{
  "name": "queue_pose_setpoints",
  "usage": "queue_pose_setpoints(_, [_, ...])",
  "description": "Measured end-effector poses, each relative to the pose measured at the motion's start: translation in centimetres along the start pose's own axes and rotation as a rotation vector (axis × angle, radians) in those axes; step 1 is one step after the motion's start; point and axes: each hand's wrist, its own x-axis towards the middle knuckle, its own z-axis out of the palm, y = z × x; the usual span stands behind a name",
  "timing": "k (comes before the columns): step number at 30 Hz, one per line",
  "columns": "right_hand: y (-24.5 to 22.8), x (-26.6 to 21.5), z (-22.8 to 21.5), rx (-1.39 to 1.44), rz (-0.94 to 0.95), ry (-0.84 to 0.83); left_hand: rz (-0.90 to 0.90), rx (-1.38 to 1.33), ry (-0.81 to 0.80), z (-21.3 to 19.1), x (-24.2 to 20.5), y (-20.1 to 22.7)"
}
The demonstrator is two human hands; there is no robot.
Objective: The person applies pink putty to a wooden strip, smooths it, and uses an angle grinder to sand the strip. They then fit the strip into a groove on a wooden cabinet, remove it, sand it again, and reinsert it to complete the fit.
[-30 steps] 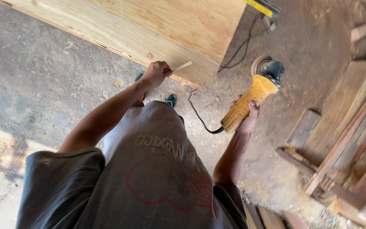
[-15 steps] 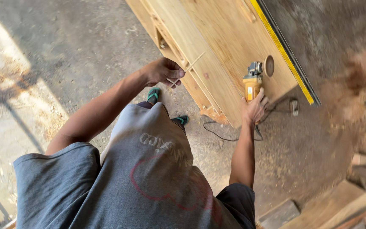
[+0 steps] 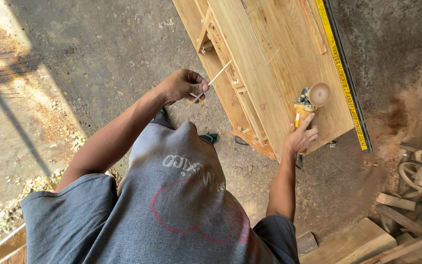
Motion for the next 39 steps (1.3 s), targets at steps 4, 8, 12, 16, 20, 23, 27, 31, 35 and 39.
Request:
queue_pose_setpoints(4, [-1.5, 0.5, -2.3, 0.035, 0.134, -0.160, 0.034, 0.013, -0.046, -5.5, -0.4, 0.9])
queue_pose_setpoints(8, [-5.7, -0.5, -4.6, -0.072, 0.168, 0.025, 0.048, -0.007, -0.049, -12.1, -1.6, 1.8])
queue_pose_setpoints(12, [-16.3, -1.6, -5.4, 0.374, 0.189, 0.234, 0.034, -0.069, -0.026, -18.8, -3.3, 2.4])
queue_pose_setpoints(16, [-34.4, -1.1, -6.8, 1.275, 0.069, -0.153, 0.035, -0.122, -0.011, -23.5, -5.0, 2.9])
queue_pose_setpoints(20, [-51.3, 1.6, -11.3, 1.647, -0.248, -0.545, 0.051, -0.185, 0.029, -27.7, -5.5, 3.4])
queue_pose_setpoints(23, [-61.1, 5.1, -13.6, 1.774, -0.415, -0.781, 0.136, -0.152, 0.047, -31.6, -5.7, 4.8])
queue_pose_setpoints(27, [-70.8, 9.5, -13.0, 1.597, -0.494, -0.955, 0.261, 0.046, 0.242, -37.8, -5.5, 7.2])
queue_pose_setpoints(31, [-81.4, 13.1, -12.0, 1.605, -0.592, -1.237, 0.285, 0.338, 0.503, -44.3, -3.9, 11.3])
queue_pose_setpoints(35, [-92.5, 19.2, -13.5, 1.594, -0.744, -1.265, 0.299, 0.553, 0.694, -52.6, -1.9, 17.7])
queue_pose_setpoints(39, [-99.6, 25.2, -14.6, 1.694, -0.703, -1.292, 0.108, 0.603, 0.733, -58.6, -2.5, 21.0])
